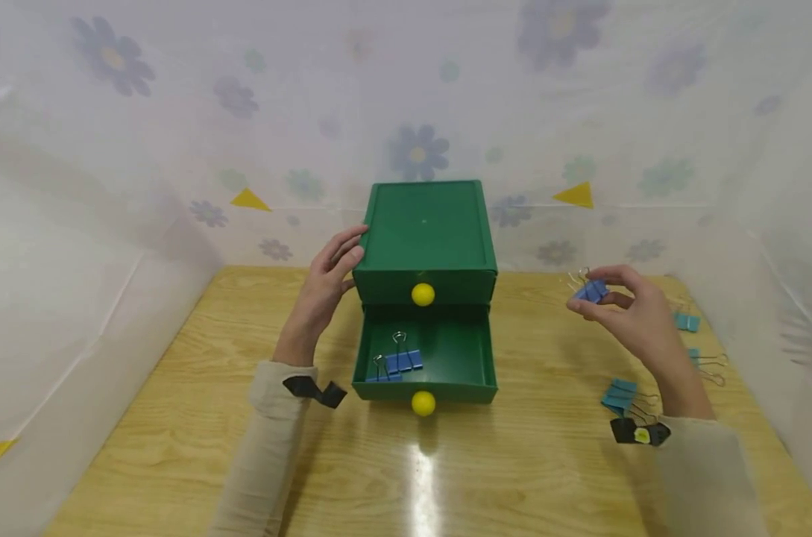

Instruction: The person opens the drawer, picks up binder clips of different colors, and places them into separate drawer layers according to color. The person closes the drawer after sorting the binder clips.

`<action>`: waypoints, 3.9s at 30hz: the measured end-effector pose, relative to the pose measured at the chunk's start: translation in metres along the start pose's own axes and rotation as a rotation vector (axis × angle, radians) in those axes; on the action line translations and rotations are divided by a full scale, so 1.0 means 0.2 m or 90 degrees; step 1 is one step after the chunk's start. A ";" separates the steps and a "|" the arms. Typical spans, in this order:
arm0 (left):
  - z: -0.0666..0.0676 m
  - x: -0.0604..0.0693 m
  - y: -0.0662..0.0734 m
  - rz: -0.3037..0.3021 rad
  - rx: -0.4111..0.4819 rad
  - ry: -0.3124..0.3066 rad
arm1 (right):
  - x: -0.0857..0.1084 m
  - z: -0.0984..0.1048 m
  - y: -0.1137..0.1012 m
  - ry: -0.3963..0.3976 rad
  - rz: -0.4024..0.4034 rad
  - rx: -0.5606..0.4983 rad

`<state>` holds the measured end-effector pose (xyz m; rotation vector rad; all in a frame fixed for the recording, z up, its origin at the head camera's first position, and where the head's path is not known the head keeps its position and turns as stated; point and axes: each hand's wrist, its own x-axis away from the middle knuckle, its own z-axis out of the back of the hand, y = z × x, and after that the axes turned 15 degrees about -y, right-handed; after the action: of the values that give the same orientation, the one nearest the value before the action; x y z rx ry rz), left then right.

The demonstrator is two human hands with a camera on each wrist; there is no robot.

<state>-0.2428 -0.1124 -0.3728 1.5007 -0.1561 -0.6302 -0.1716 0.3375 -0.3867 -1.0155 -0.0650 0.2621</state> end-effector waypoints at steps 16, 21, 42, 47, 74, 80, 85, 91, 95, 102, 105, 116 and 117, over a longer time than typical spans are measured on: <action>-0.01 0.00 0.00 0.000 -0.004 0.001 | 0.00 -0.13 -0.07 0.049 0.026 -0.139; 0.00 0.00 0.00 -0.003 -0.006 -0.004 | 0.03 -0.15 -0.07 0.027 0.089 -0.211; -0.01 0.00 0.00 0.001 -0.003 0.013 | 0.02 -0.26 -0.15 0.088 0.111 -0.004; -0.01 0.00 -0.01 -0.001 -0.004 0.013 | 0.03 -0.28 -0.19 0.057 0.114 0.001; 0.00 0.02 0.01 0.000 -0.016 0.017 | 0.03 -0.37 -0.31 -0.065 0.165 -0.003; 0.00 0.02 0.01 0.004 -0.011 0.016 | 0.03 -0.37 -0.32 -0.126 0.177 0.021; 0.00 0.02 0.00 0.001 -0.012 0.016 | 0.02 -0.42 -0.32 -0.123 0.182 0.007; 0.00 0.02 0.00 0.000 -0.015 0.018 | 0.00 -0.51 -0.33 -0.121 0.197 -0.005; 0.00 0.02 0.00 0.000 -0.015 0.020 | -0.01 -0.58 -0.36 -0.101 0.199 0.034; -0.01 0.02 0.00 -0.001 -0.008 0.013 | -0.03 -0.64 -0.39 -0.058 0.228 0.090; -0.01 0.02 0.00 -0.001 -0.009 0.014 | -0.03 -0.65 -0.41 -0.054 0.228 0.109; 0.01 0.02 0.00 -0.003 -0.012 0.021 | -0.14 -0.72 -0.51 -0.122 0.161 0.154; 0.01 0.02 0.00 -0.004 -0.012 0.020 | -0.15 -0.73 -0.51 -0.127 0.152 0.154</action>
<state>-0.2404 -0.1164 -0.3739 1.4935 -0.1201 -0.6113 -0.1561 0.1582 -0.3749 -0.7540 -0.0904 0.5750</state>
